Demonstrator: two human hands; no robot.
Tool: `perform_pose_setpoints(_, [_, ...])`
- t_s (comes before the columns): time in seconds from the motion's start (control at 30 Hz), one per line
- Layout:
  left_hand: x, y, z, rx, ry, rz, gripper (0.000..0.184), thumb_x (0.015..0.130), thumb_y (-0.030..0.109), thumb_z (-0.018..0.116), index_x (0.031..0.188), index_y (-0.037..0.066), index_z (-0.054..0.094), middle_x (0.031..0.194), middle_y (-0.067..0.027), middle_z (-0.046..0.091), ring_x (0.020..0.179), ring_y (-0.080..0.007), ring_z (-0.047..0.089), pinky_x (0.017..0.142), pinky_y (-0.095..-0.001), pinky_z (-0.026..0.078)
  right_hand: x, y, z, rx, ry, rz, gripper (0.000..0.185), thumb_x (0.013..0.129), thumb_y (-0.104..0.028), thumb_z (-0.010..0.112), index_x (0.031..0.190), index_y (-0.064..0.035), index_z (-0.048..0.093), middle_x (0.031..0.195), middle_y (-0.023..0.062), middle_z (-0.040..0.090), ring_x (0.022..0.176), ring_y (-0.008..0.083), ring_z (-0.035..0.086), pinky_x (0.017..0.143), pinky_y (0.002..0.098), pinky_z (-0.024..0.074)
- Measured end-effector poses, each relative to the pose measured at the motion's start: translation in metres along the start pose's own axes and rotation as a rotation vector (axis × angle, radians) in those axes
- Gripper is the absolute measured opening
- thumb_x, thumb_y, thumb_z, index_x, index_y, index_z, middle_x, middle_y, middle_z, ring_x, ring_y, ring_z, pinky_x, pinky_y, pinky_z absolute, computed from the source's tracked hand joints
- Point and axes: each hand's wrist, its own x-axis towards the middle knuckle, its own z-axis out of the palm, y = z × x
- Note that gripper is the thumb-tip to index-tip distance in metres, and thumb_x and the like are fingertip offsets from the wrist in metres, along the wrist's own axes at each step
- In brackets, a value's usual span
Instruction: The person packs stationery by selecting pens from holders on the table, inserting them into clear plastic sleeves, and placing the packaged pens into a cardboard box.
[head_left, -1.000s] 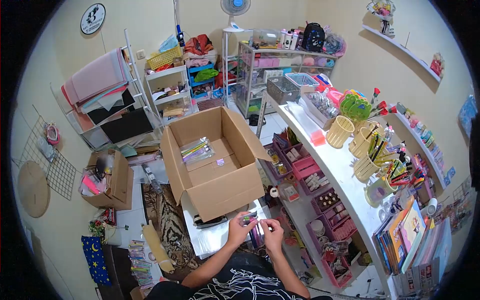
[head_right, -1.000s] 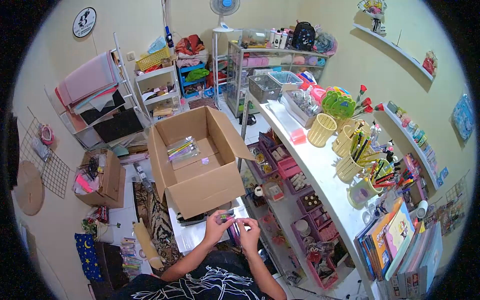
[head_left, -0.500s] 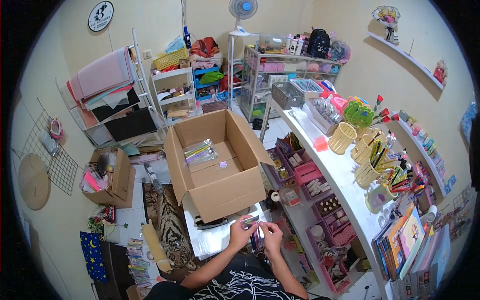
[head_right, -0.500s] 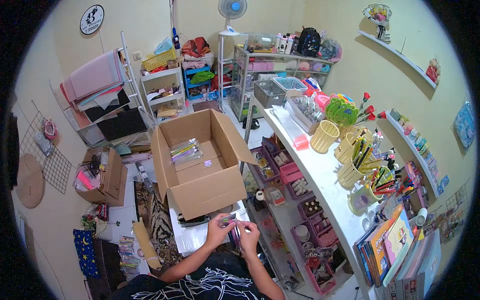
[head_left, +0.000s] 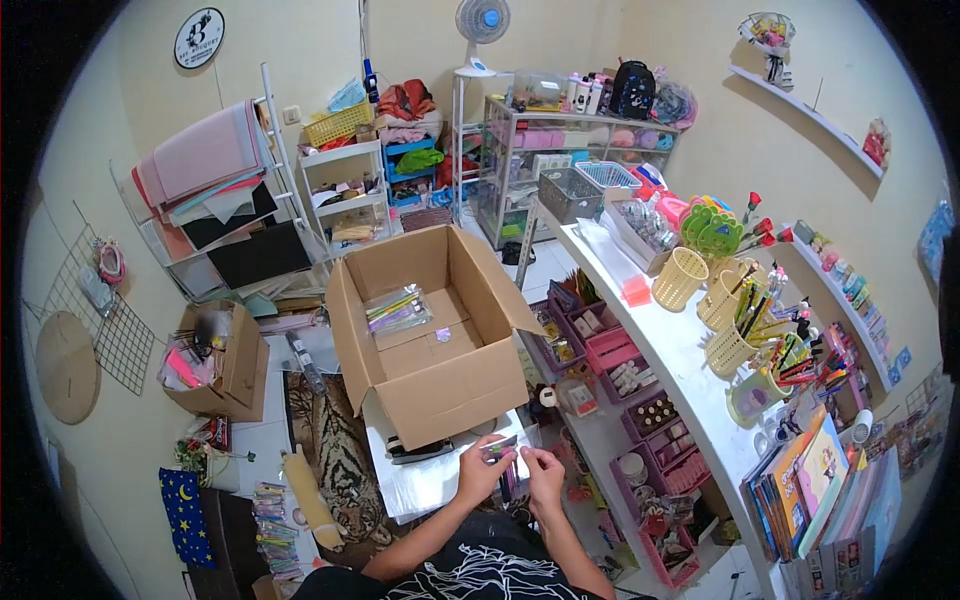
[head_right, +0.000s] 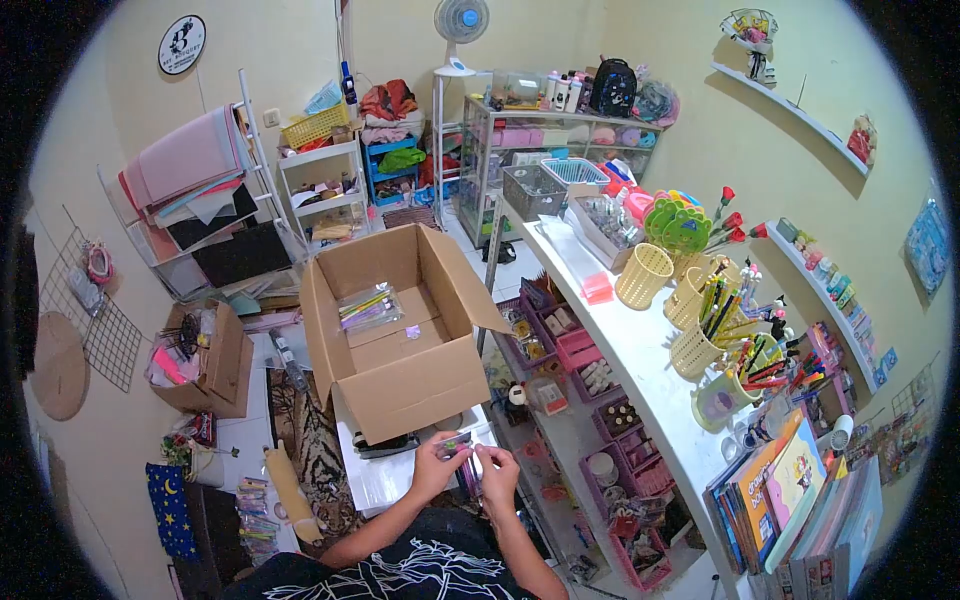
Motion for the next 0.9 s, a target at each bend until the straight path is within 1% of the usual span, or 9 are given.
perform_pose_setpoints(0.27, [-0.002,0.010,0.001,0.024,-0.027,-0.015,0.032,0.083,0.006,0.074,0.110,-0.004,0.062,0.093,-0.0082,0.071,0.086,-0.0110,0.066,0.076,-0.0252,0.053,0.002,0.001,-0.004,-0.032,-0.018,-0.017,0.015,0.085,-0.011,0.074,0.091,0.0024,0.070,0.090,0.0023,0.063,0.081,0.0085,0.055,0.072,0.0226,0.0430])
perform_pose_setpoints(0.37, [-0.002,0.010,0.002,0.035,-0.043,-0.006,0.034,0.083,0.007,0.074,0.113,-0.004,0.062,0.094,-0.0084,0.071,0.085,-0.0108,0.066,0.074,-0.0245,0.053,0.004,0.006,-0.004,-0.058,0.003,-0.023,0.015,0.085,-0.012,0.074,0.090,0.0011,0.070,0.087,0.0014,0.064,0.078,0.0077,0.055,0.070,0.0220,0.0428])
perform_pose_setpoints(0.43, [-0.002,0.012,0.001,0.061,-0.053,-0.056,0.034,0.083,0.003,0.073,0.114,-0.004,0.062,0.101,-0.0075,0.069,0.090,-0.0109,0.064,0.081,-0.0255,0.052,0.006,0.011,-0.003,-0.048,0.015,-0.036,0.013,0.084,-0.012,0.075,0.088,-0.0002,0.070,0.083,0.0002,0.064,0.075,0.0070,0.054,0.067,0.0216,0.0421])
perform_pose_setpoints(0.47, [-0.002,0.010,0.000,0.061,-0.053,-0.056,0.034,0.083,0.003,0.073,0.114,-0.004,0.062,0.101,-0.0075,0.069,0.090,-0.0109,0.064,0.081,-0.0255,0.052,0.008,0.013,-0.003,-0.048,0.015,-0.035,0.013,0.084,-0.012,0.075,0.088,-0.0002,0.070,0.083,0.0002,0.064,0.075,0.0070,0.054,0.067,0.0216,0.0421])
perform_pose_setpoints(0.53, [0.000,0.004,-0.002,0.083,-0.053,-0.003,0.037,0.083,0.009,0.075,0.115,-0.003,0.064,0.094,-0.0094,0.072,0.082,-0.0100,0.066,0.071,-0.0239,0.053,0.009,0.014,-0.003,-0.039,0.024,-0.035,0.013,0.084,-0.013,0.075,0.086,-0.0010,0.071,0.080,-0.0005,0.064,0.072,0.0066,0.054,0.066,0.0214,0.0417])
perform_pose_setpoints(0.67, [0.000,0.000,-0.005,0.126,-0.059,-0.021,0.037,0.083,0.010,0.075,0.116,-0.004,0.064,0.093,-0.0092,0.072,0.082,-0.0098,0.066,0.072,-0.0237,0.053,0.007,0.008,-0.004,-0.056,0.001,-0.009,0.014,0.084,-0.014,0.075,0.087,-0.0005,0.071,0.080,-0.0005,0.064,0.072,0.0063,0.053,0.065,0.0212,0.0412])
perform_pose_setpoints(0.73, [0.000,0.006,-0.005,0.036,-0.077,-0.017,0.038,0.083,0.010,0.075,0.116,-0.004,0.063,0.095,-0.0090,0.072,0.083,-0.0093,0.066,0.073,-0.0238,0.053,0.007,0.005,-0.005,-0.054,-0.038,0.020,0.017,0.085,-0.017,0.075,0.086,-0.0009,0.071,0.078,-0.0009,0.064,0.071,0.0059,0.053,0.064,0.0206,0.0398])
perform_pose_setpoints(0.87, [0.001,0.004,-0.006,-0.016,-0.078,-0.016,0.038,0.083,0.009,0.075,0.116,-0.005,0.063,0.096,-0.0089,0.072,0.085,-0.0096,0.066,0.075,-0.0242,0.053,0.007,0.003,-0.009,-0.130,-0.054,0.046,0.019,0.084,-0.020,0.076,0.084,-0.0013,0.072,0.075,-0.0019,0.062,0.069,0.0058,0.051,0.063,0.0204,0.0377])
perform_pose_setpoints(0.9, [0.000,0.007,-0.007,-0.017,-0.091,-0.018,0.037,0.083,0.008,0.075,0.116,-0.005,0.063,0.097,-0.0090,0.072,0.085,-0.0100,0.066,0.076,-0.0245,0.053,0.005,0.003,-0.009,-0.127,-0.058,0.035,0.020,0.084,-0.021,0.076,0.081,-0.0021,0.072,0.073,-0.0026,0.060,0.068,0.0051,0.050,0.061,0.0206,0.0361])
